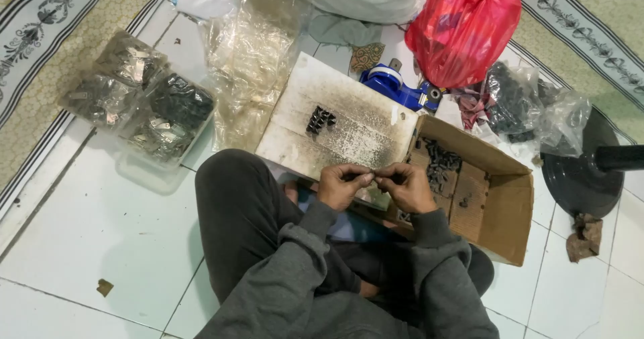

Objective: Sorting and arranging small metal parts from a cardboard box onto a template board.

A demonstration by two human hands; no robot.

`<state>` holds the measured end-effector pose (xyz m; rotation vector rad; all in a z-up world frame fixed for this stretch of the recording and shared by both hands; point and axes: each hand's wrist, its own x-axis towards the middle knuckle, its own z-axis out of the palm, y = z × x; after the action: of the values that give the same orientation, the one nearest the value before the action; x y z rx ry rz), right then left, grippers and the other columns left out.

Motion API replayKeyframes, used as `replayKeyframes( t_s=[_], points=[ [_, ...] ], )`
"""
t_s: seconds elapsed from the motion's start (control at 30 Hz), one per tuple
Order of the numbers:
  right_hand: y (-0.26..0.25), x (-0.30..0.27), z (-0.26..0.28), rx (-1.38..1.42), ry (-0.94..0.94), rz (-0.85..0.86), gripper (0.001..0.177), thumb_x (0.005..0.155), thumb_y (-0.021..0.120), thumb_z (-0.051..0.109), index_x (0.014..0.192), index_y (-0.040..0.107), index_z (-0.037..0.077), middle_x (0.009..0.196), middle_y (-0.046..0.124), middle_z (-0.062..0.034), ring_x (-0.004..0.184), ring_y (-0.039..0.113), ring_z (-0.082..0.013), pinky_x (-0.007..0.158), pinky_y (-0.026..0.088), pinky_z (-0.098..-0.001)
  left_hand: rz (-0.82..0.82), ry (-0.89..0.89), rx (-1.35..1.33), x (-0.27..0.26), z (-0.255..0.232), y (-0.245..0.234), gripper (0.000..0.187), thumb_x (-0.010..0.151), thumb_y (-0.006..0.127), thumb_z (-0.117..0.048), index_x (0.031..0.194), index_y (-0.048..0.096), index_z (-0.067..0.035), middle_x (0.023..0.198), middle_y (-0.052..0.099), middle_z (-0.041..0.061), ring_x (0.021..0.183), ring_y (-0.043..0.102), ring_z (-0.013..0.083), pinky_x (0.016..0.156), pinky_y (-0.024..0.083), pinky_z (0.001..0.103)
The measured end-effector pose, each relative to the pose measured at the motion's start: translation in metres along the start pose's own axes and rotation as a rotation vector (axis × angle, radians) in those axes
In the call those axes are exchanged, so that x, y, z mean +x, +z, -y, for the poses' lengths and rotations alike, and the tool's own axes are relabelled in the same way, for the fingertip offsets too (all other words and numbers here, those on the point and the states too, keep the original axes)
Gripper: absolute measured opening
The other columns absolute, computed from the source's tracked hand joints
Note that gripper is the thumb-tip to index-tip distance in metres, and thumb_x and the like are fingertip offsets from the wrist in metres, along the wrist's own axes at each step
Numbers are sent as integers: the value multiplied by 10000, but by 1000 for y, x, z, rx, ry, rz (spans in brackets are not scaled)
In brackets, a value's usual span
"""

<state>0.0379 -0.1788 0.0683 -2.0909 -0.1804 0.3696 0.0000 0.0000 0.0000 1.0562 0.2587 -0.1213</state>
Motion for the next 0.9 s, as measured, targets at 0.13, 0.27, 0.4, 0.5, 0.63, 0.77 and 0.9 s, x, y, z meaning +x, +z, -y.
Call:
replayKeyframes(
  t_s=[0.13, 0.27, 0.4, 0.5, 0.63, 0.77, 0.9],
  points=[
    [1, -2, -12, 53, 21, -4, 101, 991, 734, 8, 1059, 771, -57, 917, 768, -268, 796, 771, -302, 649, 647, -497, -21, 0, -65, 3, 10, -1, 261, 847, 943, -118, 1054, 825, -12, 929, 788, 244, 855, 775, 235, 753, 639, 351],
    [4, -1, -21, 166, 55, -47, 126, 978, 775, 12, 1073, 761, -69, 941, 773, -255, 822, 765, -269, 712, 649, -463, -53, -17, -104, 5, 8, -1, 311, 817, 953, -96, 1069, 812, 18, 917, 785, 241, 815, 774, 231, 751, 651, 348],
    [4, -1, -28, 247, 89, -22, 160, 1025, 735, 38, 1152, 757, -57, 958, 764, -239, 888, 762, -283, 786, 658, -481, -58, -70, -147, 9, 15, -2, 304, 833, 940, -91, 1092, 811, 4, 962, 780, 235, 846, 788, 247, 761, 656, 332],
    [9, -2, -28, 312, 95, -44, 179, 1026, 746, 50, 1156, 756, -73, 937, 762, -248, 863, 764, -282, 769, 670, -463, -62, -83, -175, 9, 14, 0, 290, 836, 937, -80, 1086, 816, 1, 955, 777, 244, 848, 791, 262, 765, 663, 336],
    [16, -2, -27, 333, 86, -85, 235, 1019, 754, 44, 1205, 716, -95, 945, 756, -247, 858, 765, -278, 771, 677, -456, -80, -85, -179, 8, 12, 2, 301, 832, 936, -73, 1094, 812, 8, 961, 774, 242, 866, 787, 265, 773, 657, 332],
    [32, -1, -24, 279, 17, -207, 181, 973, 813, 17, 1104, 750, -91, 872, 749, -233, 821, 773, -280, 731, 674, -448, -109, -91, -198, 12, 21, -3, 279, 862, 922, -90, 1096, 807, 7, 948, 767, 256, 854, 793, 287, 683, 677, 336],
    [39, 1, -15, 241, -37, -256, 170, 918, 842, -18, 1066, 770, -62, 820, 712, -147, 783, 729, -206, 699, 643, -397, -141, -82, -210, 19, 27, -4, 261, 872, 882, -38, 1104, 793, 40, 934, 754, 280, 845, 792, 315, 575, 684, 328]
  ],
)
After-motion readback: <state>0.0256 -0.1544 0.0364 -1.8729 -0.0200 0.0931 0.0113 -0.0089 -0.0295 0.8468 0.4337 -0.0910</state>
